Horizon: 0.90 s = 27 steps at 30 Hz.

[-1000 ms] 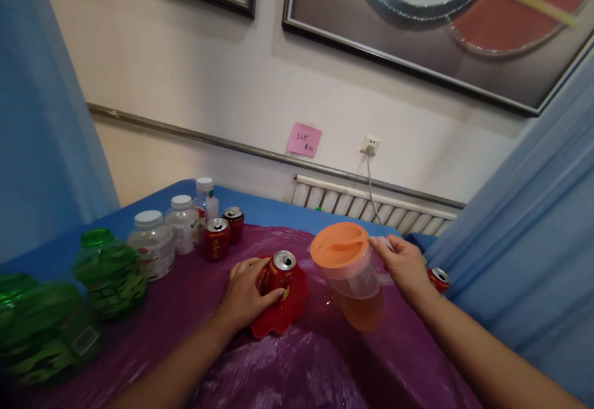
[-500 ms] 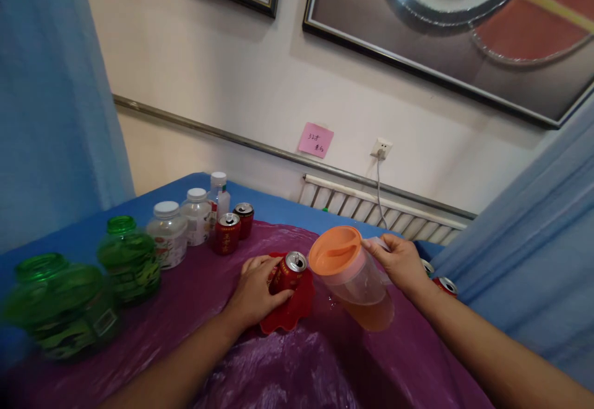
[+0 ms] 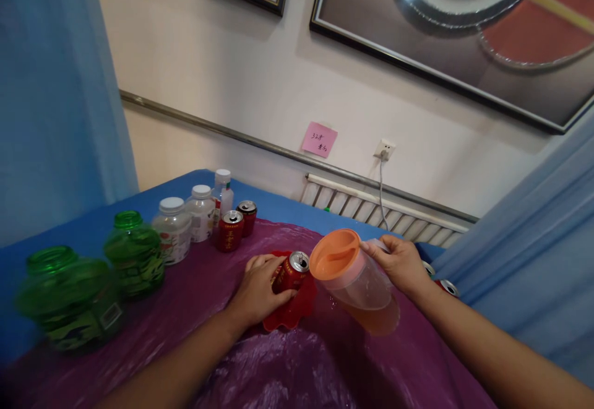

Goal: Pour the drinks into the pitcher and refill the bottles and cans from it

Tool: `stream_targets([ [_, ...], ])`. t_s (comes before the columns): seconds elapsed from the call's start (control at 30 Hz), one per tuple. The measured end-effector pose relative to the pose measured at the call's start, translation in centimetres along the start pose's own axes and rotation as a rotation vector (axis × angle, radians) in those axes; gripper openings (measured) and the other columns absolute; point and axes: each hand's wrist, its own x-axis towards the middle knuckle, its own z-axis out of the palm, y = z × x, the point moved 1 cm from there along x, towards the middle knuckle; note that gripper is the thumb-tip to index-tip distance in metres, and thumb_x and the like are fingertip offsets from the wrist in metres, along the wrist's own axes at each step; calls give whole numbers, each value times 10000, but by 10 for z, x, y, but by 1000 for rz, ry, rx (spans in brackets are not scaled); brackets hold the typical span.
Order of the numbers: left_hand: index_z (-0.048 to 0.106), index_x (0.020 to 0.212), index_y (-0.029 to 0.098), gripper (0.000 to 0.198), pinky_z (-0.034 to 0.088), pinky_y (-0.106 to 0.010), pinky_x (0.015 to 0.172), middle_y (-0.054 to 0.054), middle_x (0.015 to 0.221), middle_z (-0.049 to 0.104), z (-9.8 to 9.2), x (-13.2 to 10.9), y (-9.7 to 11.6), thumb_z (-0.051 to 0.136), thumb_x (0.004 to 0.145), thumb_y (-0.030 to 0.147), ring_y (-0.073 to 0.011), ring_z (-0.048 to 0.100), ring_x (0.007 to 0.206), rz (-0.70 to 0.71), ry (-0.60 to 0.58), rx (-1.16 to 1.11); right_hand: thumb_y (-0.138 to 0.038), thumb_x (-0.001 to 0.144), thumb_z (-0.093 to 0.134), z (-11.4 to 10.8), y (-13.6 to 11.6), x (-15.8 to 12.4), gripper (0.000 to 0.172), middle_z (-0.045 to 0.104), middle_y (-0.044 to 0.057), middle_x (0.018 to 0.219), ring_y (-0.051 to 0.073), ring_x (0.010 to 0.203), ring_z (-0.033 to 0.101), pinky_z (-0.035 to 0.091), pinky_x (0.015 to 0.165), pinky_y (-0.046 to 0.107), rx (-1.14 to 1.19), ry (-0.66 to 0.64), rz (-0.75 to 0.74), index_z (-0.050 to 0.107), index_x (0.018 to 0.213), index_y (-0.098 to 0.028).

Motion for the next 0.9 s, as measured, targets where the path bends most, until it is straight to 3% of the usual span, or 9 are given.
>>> stream_targets([
  [0.9,667,1125,251,558,342,-469,1042,-61,1162,688,5,-2,-5,857,623,403,-315,573,1116,24,-1,-2,-749,703,692,-7,-5,0,609,352,-53,532,101,499,328,269,451,241,8,-65,94,434,549,-219],
])
